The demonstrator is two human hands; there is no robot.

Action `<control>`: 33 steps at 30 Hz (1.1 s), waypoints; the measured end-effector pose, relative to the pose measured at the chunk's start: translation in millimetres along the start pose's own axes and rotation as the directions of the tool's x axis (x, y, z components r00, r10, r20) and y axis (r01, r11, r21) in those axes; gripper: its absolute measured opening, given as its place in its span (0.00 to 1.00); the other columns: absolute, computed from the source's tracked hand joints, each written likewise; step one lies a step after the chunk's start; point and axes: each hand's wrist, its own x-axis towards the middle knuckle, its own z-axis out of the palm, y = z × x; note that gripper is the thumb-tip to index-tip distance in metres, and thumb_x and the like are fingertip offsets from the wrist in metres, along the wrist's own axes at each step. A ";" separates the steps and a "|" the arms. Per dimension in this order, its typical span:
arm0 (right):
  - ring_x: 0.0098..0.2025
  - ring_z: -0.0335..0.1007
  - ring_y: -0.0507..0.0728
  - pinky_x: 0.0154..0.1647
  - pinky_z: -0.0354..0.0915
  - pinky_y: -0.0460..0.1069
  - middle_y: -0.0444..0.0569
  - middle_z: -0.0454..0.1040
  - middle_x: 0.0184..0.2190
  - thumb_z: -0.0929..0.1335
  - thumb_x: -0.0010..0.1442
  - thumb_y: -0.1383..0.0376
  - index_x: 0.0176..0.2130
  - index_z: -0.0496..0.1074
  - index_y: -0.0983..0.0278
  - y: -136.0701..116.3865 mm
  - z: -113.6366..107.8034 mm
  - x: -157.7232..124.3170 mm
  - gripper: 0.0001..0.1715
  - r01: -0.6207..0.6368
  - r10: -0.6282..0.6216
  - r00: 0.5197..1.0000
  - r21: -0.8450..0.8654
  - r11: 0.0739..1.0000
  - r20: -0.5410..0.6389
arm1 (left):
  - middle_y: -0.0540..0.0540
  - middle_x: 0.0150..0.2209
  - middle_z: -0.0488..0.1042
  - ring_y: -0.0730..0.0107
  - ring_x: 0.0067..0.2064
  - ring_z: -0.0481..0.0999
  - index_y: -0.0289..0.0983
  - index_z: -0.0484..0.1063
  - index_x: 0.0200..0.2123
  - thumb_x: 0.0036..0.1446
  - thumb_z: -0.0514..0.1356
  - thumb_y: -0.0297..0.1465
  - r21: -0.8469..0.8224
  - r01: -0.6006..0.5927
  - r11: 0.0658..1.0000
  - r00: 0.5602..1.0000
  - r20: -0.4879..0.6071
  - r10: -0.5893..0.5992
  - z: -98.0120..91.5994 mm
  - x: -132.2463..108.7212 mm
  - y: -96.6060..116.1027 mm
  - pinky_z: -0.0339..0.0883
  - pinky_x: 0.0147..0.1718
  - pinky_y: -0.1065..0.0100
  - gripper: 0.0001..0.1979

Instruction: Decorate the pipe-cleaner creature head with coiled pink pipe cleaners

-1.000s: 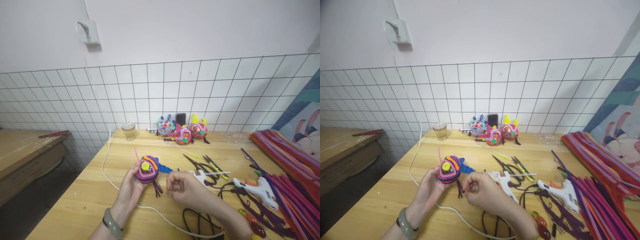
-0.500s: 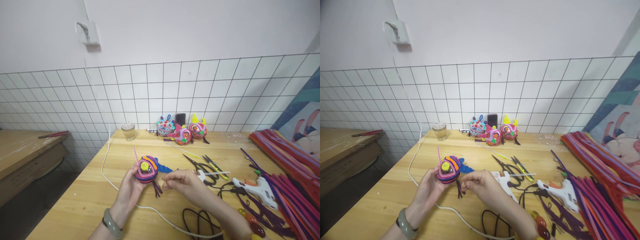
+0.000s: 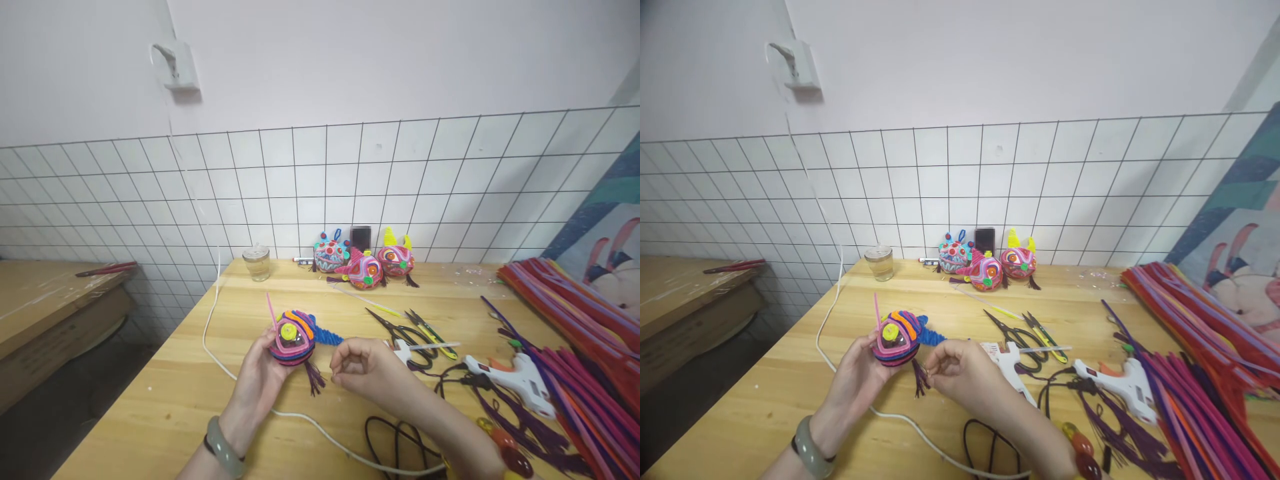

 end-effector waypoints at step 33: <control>0.19 0.66 0.47 0.21 0.61 0.44 0.44 0.73 0.26 0.71 0.47 0.54 0.30 0.76 0.64 -8.3 0.1 -2.9 0.16 0.020 -0.019 0.997 -0.012 1.000 0.071 | 0.40 0.38 0.78 0.60 0.39 0.76 0.33 0.75 0.36 0.55 0.56 0.26 0.030 0.004 1.000 1.000 -0.011 -0.003 1.0 -0.5 0.3 0.71 0.38 0.59 0.09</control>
